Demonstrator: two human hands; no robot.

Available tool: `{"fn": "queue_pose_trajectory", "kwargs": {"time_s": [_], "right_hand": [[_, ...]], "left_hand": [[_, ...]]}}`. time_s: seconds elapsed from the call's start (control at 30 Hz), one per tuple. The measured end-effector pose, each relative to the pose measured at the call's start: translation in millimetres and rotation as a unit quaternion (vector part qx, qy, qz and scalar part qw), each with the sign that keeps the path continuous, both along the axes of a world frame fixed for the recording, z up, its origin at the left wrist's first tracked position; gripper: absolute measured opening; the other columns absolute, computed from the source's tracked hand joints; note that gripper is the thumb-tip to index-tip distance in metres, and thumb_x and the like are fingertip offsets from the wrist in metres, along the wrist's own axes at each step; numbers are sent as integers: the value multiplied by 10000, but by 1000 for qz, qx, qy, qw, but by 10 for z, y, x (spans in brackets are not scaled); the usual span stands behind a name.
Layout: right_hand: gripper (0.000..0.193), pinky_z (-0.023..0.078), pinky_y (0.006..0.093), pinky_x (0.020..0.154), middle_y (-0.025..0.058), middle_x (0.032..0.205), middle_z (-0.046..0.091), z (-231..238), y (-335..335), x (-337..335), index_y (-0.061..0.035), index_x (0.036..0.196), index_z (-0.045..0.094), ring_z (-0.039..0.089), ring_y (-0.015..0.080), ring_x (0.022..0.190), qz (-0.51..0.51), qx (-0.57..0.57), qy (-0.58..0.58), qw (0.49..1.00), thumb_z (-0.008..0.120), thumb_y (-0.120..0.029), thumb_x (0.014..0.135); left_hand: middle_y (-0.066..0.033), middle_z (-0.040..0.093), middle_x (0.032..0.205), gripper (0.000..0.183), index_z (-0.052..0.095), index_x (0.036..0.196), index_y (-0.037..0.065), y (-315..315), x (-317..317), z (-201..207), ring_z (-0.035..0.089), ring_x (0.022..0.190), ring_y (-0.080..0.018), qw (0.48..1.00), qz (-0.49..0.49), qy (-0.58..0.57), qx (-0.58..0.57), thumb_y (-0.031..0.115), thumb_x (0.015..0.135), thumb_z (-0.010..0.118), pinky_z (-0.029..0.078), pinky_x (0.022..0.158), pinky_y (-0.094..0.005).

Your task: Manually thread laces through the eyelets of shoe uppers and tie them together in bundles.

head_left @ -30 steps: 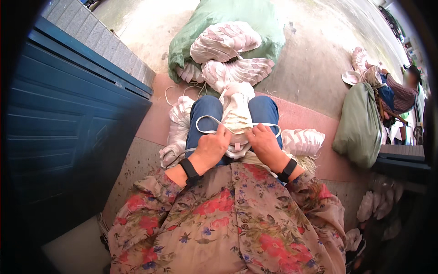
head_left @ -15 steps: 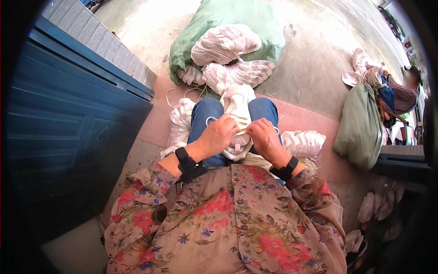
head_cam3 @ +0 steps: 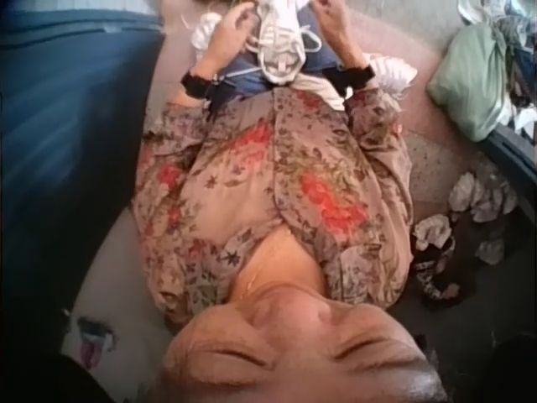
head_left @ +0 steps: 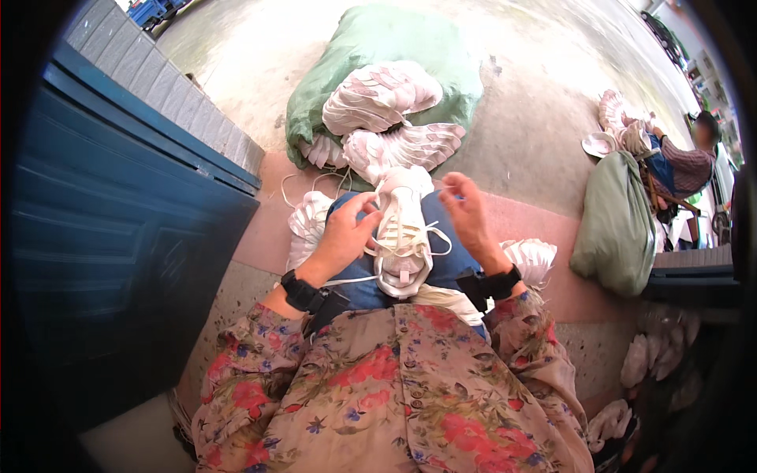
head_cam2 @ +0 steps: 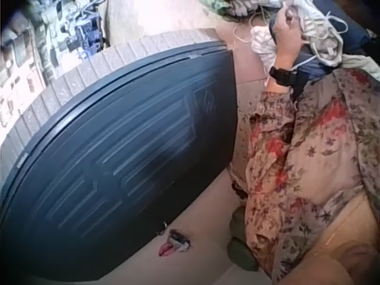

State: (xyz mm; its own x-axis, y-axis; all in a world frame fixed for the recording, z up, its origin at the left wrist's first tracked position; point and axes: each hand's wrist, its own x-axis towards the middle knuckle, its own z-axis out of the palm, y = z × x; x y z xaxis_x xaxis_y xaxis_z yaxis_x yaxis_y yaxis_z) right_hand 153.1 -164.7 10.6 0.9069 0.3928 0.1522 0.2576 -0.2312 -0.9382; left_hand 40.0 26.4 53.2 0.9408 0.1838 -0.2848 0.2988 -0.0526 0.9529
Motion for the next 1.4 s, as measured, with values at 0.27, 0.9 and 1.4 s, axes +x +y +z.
{"fn": "queue_pose_trajectory", "kwargs": {"time_s": [0.27, 0.9, 1.4], "right_hand": [[180, 428, 222, 631, 35, 759, 564, 35, -513, -179, 34, 968, 558, 519, 98, 700, 46, -123, 104, 986, 502, -98, 858], [210, 441, 356, 532, 156, 724, 595, -157, -323, -695, -36, 1053, 449, 598, 250, 636, 179, -331, 6, 926, 483, -123, 864], [324, 399, 310, 888, 96, 1109, 530, -1127, 139, 40, -30, 1204, 414, 495, 187, 1036, 203, -28, 403, 892, 339, -167, 920]], "left_hand": [[-27, 566, 765, 258, 543, 1040, -33, 797, -981, -871, 544, 572, -88, 975, 68, 32, 210, 98, 818, 549, 446, 534, -221], [-156, 616, 767, 183, 617, 869, 24, 556, -1875, -1471, 601, 741, -307, 986, 86, 79, 120, 173, 774, 571, 460, 660, -368], [-148, 470, 534, 283, 537, 580, -1, 1038, -2022, -1320, 470, 491, -241, 976, 43, -11, 214, 244, 687, 628, 369, 486, -359]]}}
